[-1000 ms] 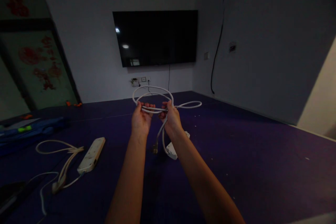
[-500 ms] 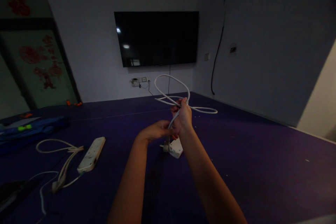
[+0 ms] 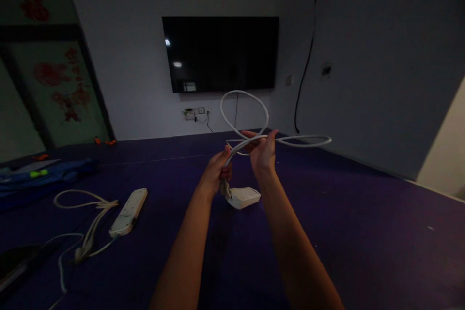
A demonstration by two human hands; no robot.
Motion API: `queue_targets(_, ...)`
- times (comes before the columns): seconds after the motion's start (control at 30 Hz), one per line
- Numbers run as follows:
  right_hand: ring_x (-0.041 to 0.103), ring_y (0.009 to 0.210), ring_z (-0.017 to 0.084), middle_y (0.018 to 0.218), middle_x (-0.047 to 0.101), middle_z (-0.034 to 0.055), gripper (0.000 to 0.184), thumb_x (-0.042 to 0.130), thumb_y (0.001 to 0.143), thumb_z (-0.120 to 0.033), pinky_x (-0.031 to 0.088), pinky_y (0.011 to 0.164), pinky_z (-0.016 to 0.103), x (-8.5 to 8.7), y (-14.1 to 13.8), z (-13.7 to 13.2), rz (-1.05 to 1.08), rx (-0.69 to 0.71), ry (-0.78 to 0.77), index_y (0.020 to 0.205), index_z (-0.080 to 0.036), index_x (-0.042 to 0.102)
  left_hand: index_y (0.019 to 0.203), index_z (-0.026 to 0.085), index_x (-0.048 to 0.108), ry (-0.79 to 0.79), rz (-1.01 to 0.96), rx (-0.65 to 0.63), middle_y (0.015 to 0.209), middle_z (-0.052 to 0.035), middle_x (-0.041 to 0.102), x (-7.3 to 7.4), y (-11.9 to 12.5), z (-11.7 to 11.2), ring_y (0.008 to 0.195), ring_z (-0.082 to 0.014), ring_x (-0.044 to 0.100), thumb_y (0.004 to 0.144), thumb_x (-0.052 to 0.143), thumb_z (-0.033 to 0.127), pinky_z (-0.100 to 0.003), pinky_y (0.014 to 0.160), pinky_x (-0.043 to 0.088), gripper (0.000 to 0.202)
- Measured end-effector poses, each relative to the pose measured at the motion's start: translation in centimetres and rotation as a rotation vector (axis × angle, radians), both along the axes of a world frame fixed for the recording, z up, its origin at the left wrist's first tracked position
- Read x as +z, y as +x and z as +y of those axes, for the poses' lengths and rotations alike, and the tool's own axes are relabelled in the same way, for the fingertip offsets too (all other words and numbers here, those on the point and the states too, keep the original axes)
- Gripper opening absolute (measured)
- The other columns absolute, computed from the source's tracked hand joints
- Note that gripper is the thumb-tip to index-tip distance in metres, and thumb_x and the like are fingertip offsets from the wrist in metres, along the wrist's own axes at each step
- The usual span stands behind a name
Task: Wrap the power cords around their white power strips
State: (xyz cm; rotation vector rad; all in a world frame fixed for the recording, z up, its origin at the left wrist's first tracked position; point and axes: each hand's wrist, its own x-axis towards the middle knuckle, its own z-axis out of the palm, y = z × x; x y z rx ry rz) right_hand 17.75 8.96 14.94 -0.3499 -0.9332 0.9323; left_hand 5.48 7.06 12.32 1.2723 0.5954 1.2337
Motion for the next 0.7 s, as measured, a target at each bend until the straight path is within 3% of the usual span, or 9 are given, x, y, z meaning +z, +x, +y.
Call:
queue_targets(0.17,0.060,0.062,0.016,0.060,0.064,0.0026,0.053,0.049,0.074,-0.066,0.047,0.065,0.029,-0.2,-0.4,-0.1,-0.164,-0.050,0.003,0.074,-0.017,0.069,0.076,0.019,0.054,-0.044,-0.049,0.040,0.034,0.0143,0.021,0.0,0.3,-0.1,0.028,-0.0026,0.016,0.056,0.063,0.070,-0.018,0.034,0.016,0.056)
queue_targets(0.3,0.060,0.064,0.016,0.062,0.065,0.0013,0.045,0.058,0.070,-0.061,0.048,0.064,0.029,-0.4,-1.2,-0.3,-0.170,0.053,0.004,0.077,-0.018,0.069,0.073,0.019,0.055,-0.093,-0.067,0.046,0.031,0.0142,0.020,0.2,0.3,0.0,0.026,-0.0027,0.015,0.056,0.062,0.072,-0.019,0.034,0.013,0.056)
queue_targets(0.47,0.062,0.067,0.016,0.064,0.067,0.0046,0.049,0.058,0.068,-0.064,0.046,0.060,0.026,-1.3,-2.3,0.2,-0.226,0.164,-0.088,0.072,-0.016,0.068,0.063,0.019,0.051,-0.092,-0.182,0.185,0.032,0.0139,0.020,0.1,0.7,0.3,0.026,-0.0021,0.015,0.055,0.062,0.071,-0.020,0.034,0.010,0.055)
queue_targets(0.7,0.060,0.059,0.015,0.057,0.066,0.0043,0.050,0.064,0.063,-0.063,0.045,0.061,0.027,-1.9,-2.4,0.6,-0.395,0.121,-0.030,0.064,-0.013,0.070,0.079,0.017,0.060,0.029,-0.357,0.392,0.037,0.0142,0.027,0.0,0.9,0.4,0.029,-0.0015,0.020,0.056,0.075,0.048,-0.019,0.034,0.012,0.042)
